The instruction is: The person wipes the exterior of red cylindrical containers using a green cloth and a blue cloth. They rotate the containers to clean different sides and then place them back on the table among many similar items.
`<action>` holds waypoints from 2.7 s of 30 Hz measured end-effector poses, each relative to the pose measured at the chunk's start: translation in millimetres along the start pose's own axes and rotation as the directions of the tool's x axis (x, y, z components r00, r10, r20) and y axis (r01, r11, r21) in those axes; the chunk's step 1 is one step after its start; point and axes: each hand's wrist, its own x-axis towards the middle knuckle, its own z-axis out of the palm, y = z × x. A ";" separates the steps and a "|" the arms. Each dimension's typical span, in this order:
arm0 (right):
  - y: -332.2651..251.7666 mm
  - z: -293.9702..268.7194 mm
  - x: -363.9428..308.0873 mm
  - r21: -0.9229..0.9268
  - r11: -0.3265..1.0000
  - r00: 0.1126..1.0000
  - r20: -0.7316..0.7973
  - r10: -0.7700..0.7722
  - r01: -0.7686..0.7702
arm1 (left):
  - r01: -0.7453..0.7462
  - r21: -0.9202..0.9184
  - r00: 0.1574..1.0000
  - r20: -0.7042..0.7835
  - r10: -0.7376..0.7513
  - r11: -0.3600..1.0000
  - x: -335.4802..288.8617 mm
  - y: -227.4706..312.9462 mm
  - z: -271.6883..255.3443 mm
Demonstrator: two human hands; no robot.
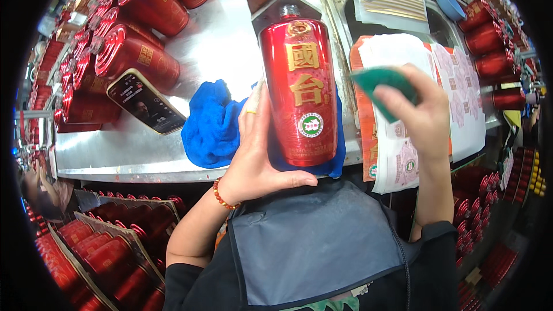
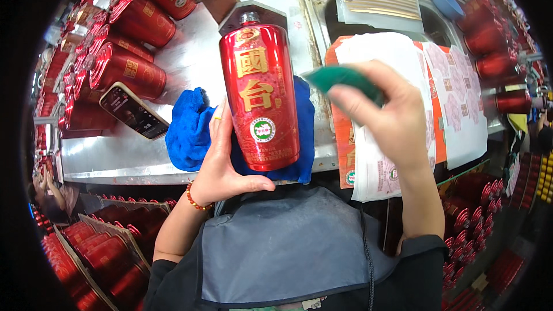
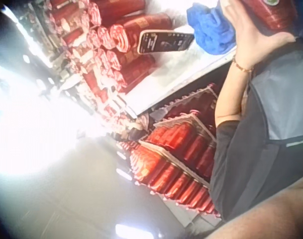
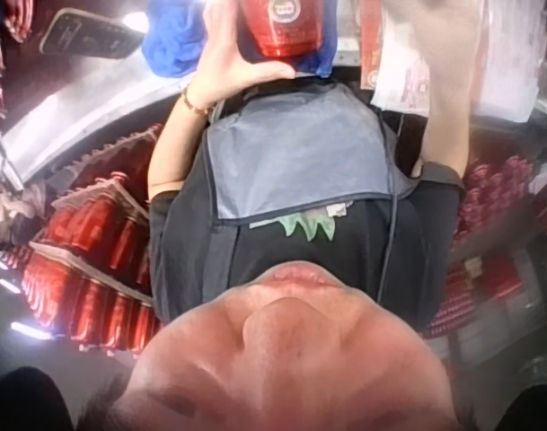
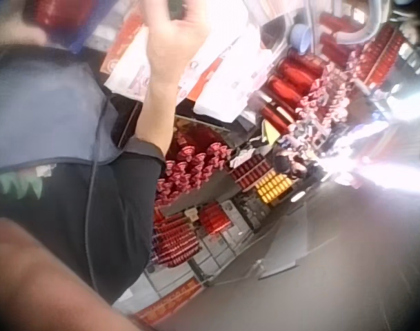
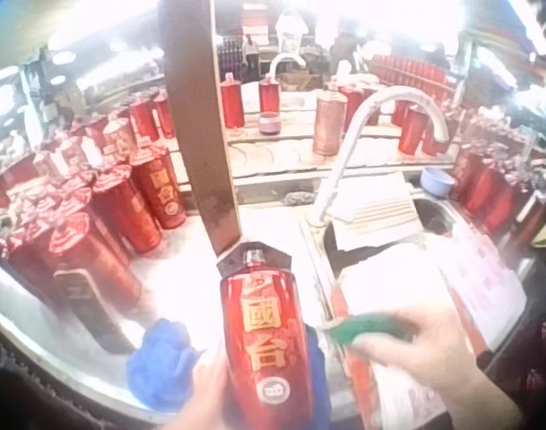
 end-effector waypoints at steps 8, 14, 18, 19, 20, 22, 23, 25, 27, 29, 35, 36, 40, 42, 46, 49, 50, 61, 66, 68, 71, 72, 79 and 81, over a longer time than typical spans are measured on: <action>-16.4 6.4 32.3 -0.107 0.948 0.949 0.134 -0.285 0.300 | -0.010 -0.078 0.996 -0.088 0.004 0.997 5.1 10.6 -0.5; -31.5 7.6 42.8 -0.022 0.986 0.983 0.081 -0.163 0.165 | 0.009 -0.669 0.941 -0.247 -0.233 0.744 30.7 10.9 9.6; -29.7 7.0 44.7 0.130 0.990 0.998 0.012 -0.058 0.056 | 0.006 -0.759 0.935 -0.226 -0.272 0.651 47.3 14.5 12.4; -28.1 7.5 43.9 0.159 0.987 0.999 -0.006 -0.039 0.040 | -0.003 -0.761 0.935 -0.233 -0.269 0.649 48.7 14.7 13.4; -25.1 7.4 43.8 0.179 0.983 1.000 -0.012 -0.028 0.030 | -0.012 -0.762 0.934 -0.240 -0.266 0.647 49.2 14.9 14.5; -16.3 4.7 43.3 0.220 0.975 1.000 -0.029 -0.006 0.012 | -0.018 -0.747 0.933 -0.252 -0.258 0.665 49.2 13.3 15.7; -11.1 1.0 45.4 0.172 0.985 1.000 0.001 -0.029 0.028 | -0.008 -0.738 0.934 -0.246 -0.257 0.675 48.4 13.4 15.2; 4.1 3.1 47.5 0.336 0.934 0.992 0.089 0.092 -0.116 | 0.010 -0.720 0.938 -0.233 -0.255 0.694 47.2 14.3 13.4; 13.8 2.1 50.7 0.284 0.923 0.943 0.280 0.179 -0.259 | -0.005 -0.756 0.926 -0.250 -0.282 0.655 49.6 13.3 11.6; 24.1 14.0 48.8 0.204 0.971 0.968 0.238 0.075 -0.125 | -0.020 -0.815 0.911 -0.253 -0.325 0.579 57.3 20.0 4.2; 8.5 37.4 47.9 0.181 0.952 0.944 0.267 0.193 -0.246 | 0.038 -0.792 0.900 -0.238 -0.365 0.610 73.9 21.7 -2.0; 4.1 40.7 49.8 0.231 0.932 0.932 0.296 0.207 -0.280 | 0.045 -0.791 0.900 -0.234 -0.369 0.611 73.5 22.1 -2.6; 2.1 43.4 51.5 0.257 0.919 0.925 0.315 0.213 -0.299 | 0.039 -0.806 0.908 -0.218 -0.358 0.590 74.0 24.9 -4.4; 2.6 43.2 52.8 0.242 0.923 0.924 0.315 0.217 -0.299 | 0.043 -0.820 0.911 -0.203 -0.359 0.571 73.5 26.5 -5.8; 5.3 44.0 51.7 0.258 0.919 0.927 0.309 0.213 -0.298 | 0.042 -0.823 0.922 -0.186 -0.340 0.566 74.5 24.4 -6.6; 2.2 42.8 52.4 0.234 0.922 0.920 0.321 0.225 -0.307 | 0.030 -0.854 0.920 -0.180 -0.349 0.519 73.8 27.7 -7.2; 0.1 42.0 53.2 0.215 0.926 0.916 0.326 0.233 -0.312 | 0.026 -0.853 0.921 -0.183 -0.345 0.521 73.5 27.4 -7.2; 3.1 40.7 80.8 0.286 0.900 0.913 0.343 0.222 -0.327 | 0.045 -0.824 0.889 -0.225 -0.400 0.565 92.6 18.6 -16.2; -2.6 38.3 85.3 0.257 0.884 0.871 0.415 0.265 -0.391 | 0.041 -0.823 0.898 -0.219 -0.383 0.566 92.7 14.5 -16.2; -4.0 35.8 84.9 0.259 0.882 0.865 0.431 0.259 -0.393 | 0.055 -0.828 0.893 -0.209 -0.398 0.558 88.7 13.1 -16.6; 2.7 33.1 75.7 0.285 0.863 0.867 0.407 0.286 -0.418 | 0.024 -0.807 0.896 -0.245 -0.370 0.590 74.4 13.3 -12.2; 1.9 31.6 68.6 0.316 0.844 0.864 0.411 0.290 -0.434 | 0.005 -0.794 0.898 -0.264 -0.352 0.608 66.5 13.9 -9.5; 8.6 45.5 32.2 0.407 0.812 0.881 0.398 0.255 -0.419 | 0.195 -0.635 0.941 -0.093 -0.325 0.747 34.4 9.8 -1.6; 7.1 47.0 31.5 0.389 0.822 0.881 0.396 0.259 -0.416 | 0.206 -0.659 0.939 -0.076 -0.337 0.724 35.3 12.3 -2.7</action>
